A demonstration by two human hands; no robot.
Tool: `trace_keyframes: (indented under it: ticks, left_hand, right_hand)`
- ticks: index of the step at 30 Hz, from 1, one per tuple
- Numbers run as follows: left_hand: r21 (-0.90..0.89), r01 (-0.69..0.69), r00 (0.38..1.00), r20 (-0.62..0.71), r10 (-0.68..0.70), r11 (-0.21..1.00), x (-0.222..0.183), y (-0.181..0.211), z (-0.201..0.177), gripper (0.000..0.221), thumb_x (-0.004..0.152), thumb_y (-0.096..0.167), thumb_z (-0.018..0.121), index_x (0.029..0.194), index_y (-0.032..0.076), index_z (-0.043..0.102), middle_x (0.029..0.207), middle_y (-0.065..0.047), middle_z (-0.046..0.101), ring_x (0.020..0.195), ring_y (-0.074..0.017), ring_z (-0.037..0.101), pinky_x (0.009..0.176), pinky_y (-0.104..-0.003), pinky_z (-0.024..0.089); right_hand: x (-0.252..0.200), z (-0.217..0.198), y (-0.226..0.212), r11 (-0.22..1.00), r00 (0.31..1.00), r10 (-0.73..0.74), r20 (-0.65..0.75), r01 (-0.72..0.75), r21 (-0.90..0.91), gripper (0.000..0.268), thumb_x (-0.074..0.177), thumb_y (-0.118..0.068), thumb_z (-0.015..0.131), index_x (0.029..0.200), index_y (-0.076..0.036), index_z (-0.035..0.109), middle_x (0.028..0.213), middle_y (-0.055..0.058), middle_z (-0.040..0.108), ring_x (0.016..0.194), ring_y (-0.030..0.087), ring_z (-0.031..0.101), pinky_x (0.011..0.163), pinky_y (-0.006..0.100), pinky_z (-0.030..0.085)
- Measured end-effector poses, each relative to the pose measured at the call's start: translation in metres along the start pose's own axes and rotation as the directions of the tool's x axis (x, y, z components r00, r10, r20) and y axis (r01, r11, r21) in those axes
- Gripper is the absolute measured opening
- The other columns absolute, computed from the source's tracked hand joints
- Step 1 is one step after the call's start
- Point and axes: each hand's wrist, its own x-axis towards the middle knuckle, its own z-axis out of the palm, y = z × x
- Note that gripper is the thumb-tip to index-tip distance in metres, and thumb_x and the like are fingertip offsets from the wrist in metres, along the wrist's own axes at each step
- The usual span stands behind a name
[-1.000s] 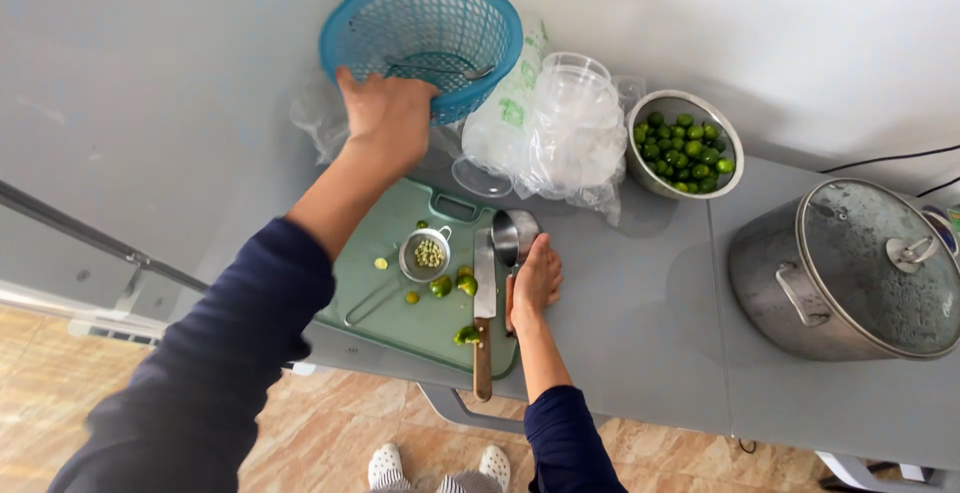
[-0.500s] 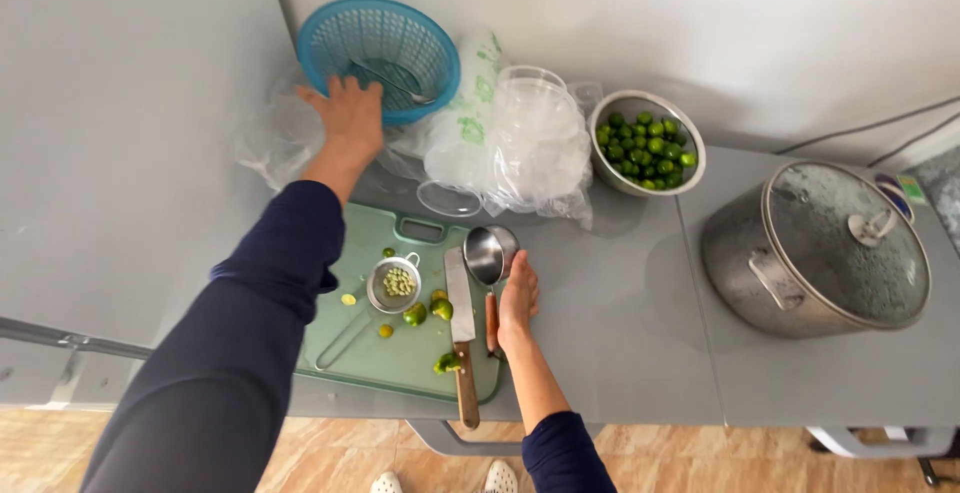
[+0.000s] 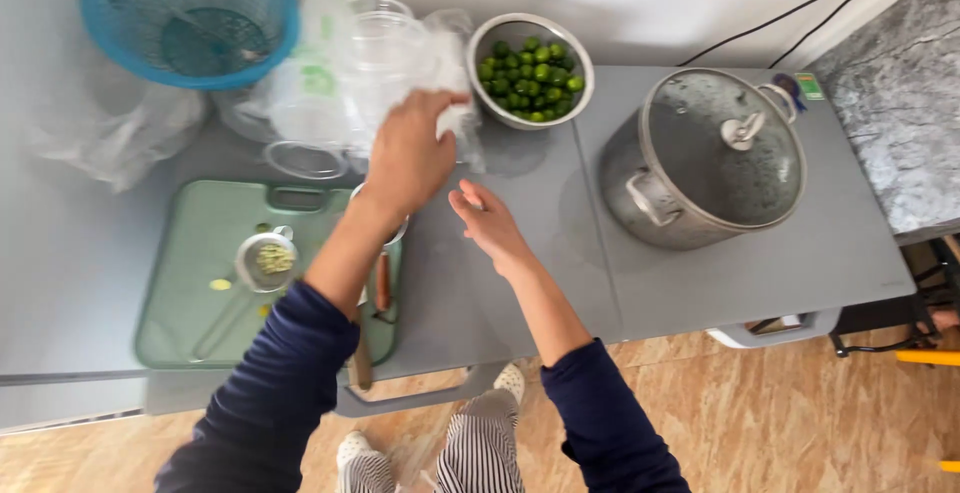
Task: Preparing a lime-based beverage by squeezing limes into a cup, adding liquid from a large pot, and packaging it.
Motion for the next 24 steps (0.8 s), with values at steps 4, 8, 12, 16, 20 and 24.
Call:
trace_keyframes:
  ticks: [4, 8, 12, 16, 20, 24]
  left_hand:
    - [-0.175, 0.257, 0.960, 0.158, -0.231, 0.950, -0.003, 0.039, 0.113, 0.044, 0.083, 0.010, 0.065, 0.127, 0.013, 0.066, 0.121, -0.012, 0.070, 0.108, -0.0308, 0.069, 0.094, -0.043, 0.053]
    - [-0.199, 0.517, 0.818, 0.399, -0.413, 0.832, 0.013, 0.062, 0.238, 0.048, 0.090, 0.032, 0.069, 0.129, 0.007, 0.060, 0.116, -0.014, 0.071, 0.106, -0.0298, 0.070, 0.092, -0.040, 0.054]
    - [-0.078, 0.638, 0.674, 0.536, -0.508, 0.766, 0.013, 0.088, 0.302, 0.064, 0.096, 0.044, 0.070, 0.136, -0.001, 0.050, 0.118, -0.019, 0.067, 0.112, -0.0312, 0.066, 0.095, -0.042, 0.051]
    - [-0.254, 0.905, 0.415, 0.698, -0.583, 0.341, 0.028, 0.144, 0.277, 0.088, 0.084, 0.035, 0.067, 0.153, 0.008, 0.019, 0.117, -0.015, 0.064, 0.105, -0.0226, 0.063, 0.087, -0.047, 0.057]
    - [-0.424, 0.905, 0.324, 0.705, -0.631, -0.010, 0.035, 0.161, 0.267, 0.095, 0.077, 0.030, 0.074, 0.153, 0.017, 0.019, 0.128, -0.013, 0.053, 0.101, -0.0206, 0.050, 0.083, -0.046, 0.049]
    - [-0.464, 0.878, 0.271, 0.681, -0.680, -0.115, 0.028, 0.155, 0.255, 0.088, 0.073, 0.031, 0.074, 0.150, 0.026, 0.032, 0.131, -0.010, 0.050, 0.105, -0.0216, 0.045, 0.082, -0.043, 0.044]
  right_hand:
    - [0.002, -0.150, -0.028, 0.958, 0.942, -0.268, -0.201, 0.239, -0.157, 0.038, 0.094, -0.019, 0.073, 0.129, -0.005, 0.074, 0.114, 0.012, 0.070, 0.089, 0.016, 0.063, 0.074, 0.030, 0.050]
    - [0.054, -0.360, -0.024, 0.803, 0.686, -0.545, -0.481, 0.263, -0.535, 0.026, 0.096, -0.018, 0.072, 0.120, -0.009, 0.073, 0.110, 0.009, 0.070, 0.099, 0.020, 0.061, 0.086, 0.036, 0.049]
    - [0.136, -0.536, 0.014, 0.536, 0.575, -0.618, -0.536, -0.192, -0.822, 0.053, 0.085, -0.032, 0.078, 0.127, -0.004, 0.066, 0.126, 0.027, 0.059, 0.116, 0.053, 0.053, 0.090, 0.070, 0.041]
    - [0.167, -0.601, 0.047, 0.790, 0.759, -0.302, -0.577, -0.140, -0.597, 0.045, 0.095, -0.034, 0.068, 0.127, -0.002, 0.065, 0.114, 0.019, 0.062, 0.106, 0.043, 0.060, 0.081, 0.061, 0.049]
    - [0.178, -0.625, 0.060, 0.949, 0.874, 0.089, -0.477, -0.220, -0.226, 0.027, 0.103, -0.024, 0.059, 0.113, 0.000, 0.065, 0.100, 0.009, 0.062, 0.086, 0.026, 0.060, 0.068, 0.047, 0.054]
    - [0.163, -0.612, 0.041, 0.939, 0.875, 0.219, -0.431, -0.309, -0.151, 0.015, 0.101, -0.011, 0.058, 0.102, 0.003, 0.059, 0.092, 0.011, 0.058, 0.073, 0.027, 0.060, 0.064, 0.048, 0.058]
